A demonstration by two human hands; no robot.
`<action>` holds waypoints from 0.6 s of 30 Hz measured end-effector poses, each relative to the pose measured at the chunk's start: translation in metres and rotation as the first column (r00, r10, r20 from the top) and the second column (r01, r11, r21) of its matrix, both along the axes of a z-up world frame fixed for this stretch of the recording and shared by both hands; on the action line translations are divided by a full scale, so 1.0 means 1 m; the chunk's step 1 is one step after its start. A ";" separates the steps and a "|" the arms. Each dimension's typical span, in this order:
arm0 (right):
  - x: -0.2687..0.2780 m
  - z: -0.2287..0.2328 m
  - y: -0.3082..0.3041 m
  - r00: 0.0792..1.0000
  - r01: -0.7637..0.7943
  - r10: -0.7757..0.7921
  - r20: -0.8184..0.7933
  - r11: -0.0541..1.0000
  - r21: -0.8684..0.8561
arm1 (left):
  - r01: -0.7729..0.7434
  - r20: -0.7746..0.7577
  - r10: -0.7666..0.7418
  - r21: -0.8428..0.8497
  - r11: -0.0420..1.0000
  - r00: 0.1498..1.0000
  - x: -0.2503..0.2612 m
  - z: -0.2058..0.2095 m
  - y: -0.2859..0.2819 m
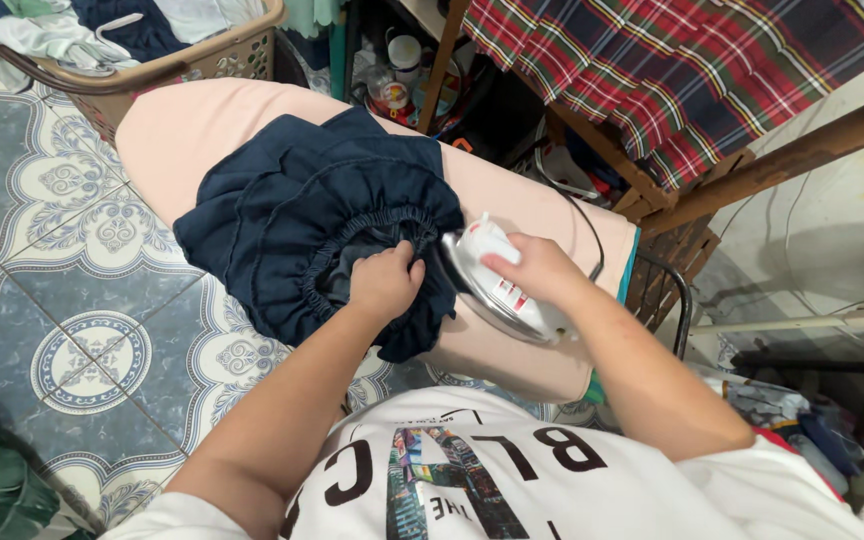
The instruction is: The person irons a dark blue pair of shorts on a pink ironing board. They repeatedly adjust the garment and use a white electric iron to smooth the fabric, focusing on the waistband and leg areas.
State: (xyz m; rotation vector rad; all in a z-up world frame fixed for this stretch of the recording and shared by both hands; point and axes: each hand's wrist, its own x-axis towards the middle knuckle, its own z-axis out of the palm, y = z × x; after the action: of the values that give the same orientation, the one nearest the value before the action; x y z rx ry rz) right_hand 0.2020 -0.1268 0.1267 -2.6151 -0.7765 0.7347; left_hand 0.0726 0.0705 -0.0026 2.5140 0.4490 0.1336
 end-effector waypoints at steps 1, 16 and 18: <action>0.001 0.002 -0.002 0.998 -0.044 0.044 -0.039 0.999 0.012 | -0.001 0.000 0.001 -0.003 1.000 1.000 0.000 0.000 0.000; -0.007 0.009 -0.033 0.944 0.312 -0.305 0.126 0.949 -0.038 | 0.002 0.082 0.002 -0.052 0.999 0.997 -0.008 0.017 0.011; -0.004 0.012 -0.048 0.923 0.373 -0.367 0.114 0.927 -0.043 | 0.007 0.160 -0.007 0.001 1.000 0.987 -0.008 0.030 0.007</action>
State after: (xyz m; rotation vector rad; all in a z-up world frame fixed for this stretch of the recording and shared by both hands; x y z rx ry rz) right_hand 0.1979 -0.1751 0.1385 -2.7597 -0.2671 0.5233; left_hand 0.0642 0.0780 0.0272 2.4807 0.3747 0.3307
